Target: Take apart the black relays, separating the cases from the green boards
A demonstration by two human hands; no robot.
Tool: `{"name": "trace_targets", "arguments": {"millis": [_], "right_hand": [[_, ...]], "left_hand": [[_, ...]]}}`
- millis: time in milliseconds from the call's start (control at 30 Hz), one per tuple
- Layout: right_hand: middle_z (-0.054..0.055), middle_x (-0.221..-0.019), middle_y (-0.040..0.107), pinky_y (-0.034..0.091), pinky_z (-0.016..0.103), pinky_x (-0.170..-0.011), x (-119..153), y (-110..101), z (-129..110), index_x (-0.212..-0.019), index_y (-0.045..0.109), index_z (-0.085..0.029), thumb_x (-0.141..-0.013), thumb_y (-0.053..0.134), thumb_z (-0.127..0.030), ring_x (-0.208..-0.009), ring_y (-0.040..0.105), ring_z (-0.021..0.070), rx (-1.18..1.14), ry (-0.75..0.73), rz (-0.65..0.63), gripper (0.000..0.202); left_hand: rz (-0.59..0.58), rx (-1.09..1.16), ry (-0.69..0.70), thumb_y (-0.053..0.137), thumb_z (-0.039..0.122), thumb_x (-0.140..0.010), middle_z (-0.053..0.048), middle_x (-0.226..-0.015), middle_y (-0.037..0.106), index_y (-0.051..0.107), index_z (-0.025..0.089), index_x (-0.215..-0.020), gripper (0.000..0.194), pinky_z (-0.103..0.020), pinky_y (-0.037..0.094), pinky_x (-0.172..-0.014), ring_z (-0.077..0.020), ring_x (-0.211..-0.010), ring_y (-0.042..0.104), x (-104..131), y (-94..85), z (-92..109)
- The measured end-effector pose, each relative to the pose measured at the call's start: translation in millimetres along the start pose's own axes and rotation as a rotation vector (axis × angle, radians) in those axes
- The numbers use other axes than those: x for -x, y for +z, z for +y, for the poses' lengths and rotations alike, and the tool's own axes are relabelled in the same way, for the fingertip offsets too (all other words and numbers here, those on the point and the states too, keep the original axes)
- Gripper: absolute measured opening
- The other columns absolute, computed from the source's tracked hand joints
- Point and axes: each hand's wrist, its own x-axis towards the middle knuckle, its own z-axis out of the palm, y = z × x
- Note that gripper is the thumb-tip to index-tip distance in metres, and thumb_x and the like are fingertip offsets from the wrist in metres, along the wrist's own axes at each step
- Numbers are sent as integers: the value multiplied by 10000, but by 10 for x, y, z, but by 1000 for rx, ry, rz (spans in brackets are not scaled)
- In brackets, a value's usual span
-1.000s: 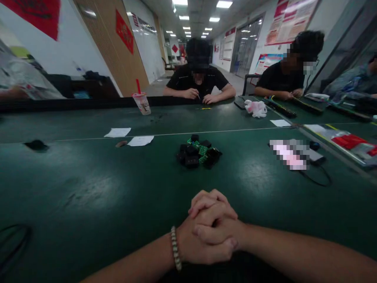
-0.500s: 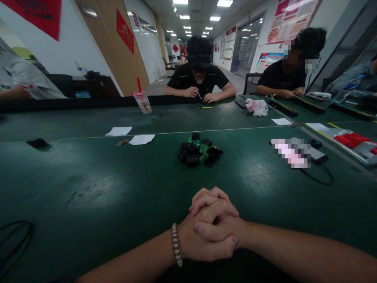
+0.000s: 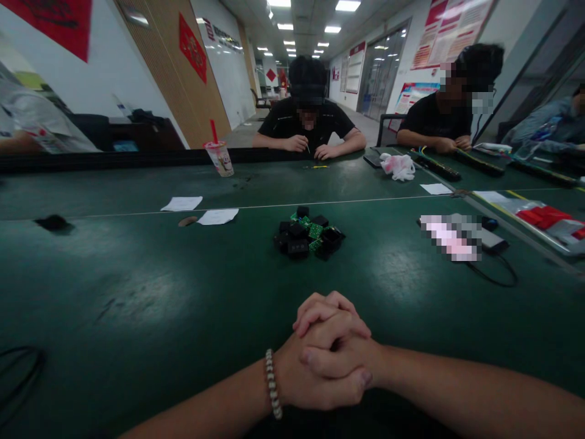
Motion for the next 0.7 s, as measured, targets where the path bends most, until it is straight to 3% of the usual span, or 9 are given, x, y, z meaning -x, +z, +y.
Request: {"name": "trace_targets", "arguments": {"millis": [367,567,700], "right_hand": [[32,-1075,606,558,516,-987,2,6,10,-1036,638,-357,-692,712,-236,-1116,617,300,-2,-9,-4,372],[29,-1094,621,562,532,-991,17,10,12,-1073,629,-381,-733,707,-256,-1127,621,308,33,-39,-14,370],[30,-1095,612,577,524,-968,14,8,-11,-1063,631,-389,-748,705,-272,-1126,614,307,22,8,-11,344]], "left_hand": [[-13,-4,-35,693,307,-688,-57,-1173,578,648,288,-1189,504,-457,598,-919,-318,-1112,639,-16,-14,19],[-19,-10,30,670,292,-674,-56,-1136,565,613,297,-1192,521,-451,593,-886,-321,-1102,640,-23,-14,14],[-18,15,-4,677,284,-653,-54,-1134,582,621,311,-1174,525,-472,589,-893,-336,-1105,629,-29,-19,20]]}}
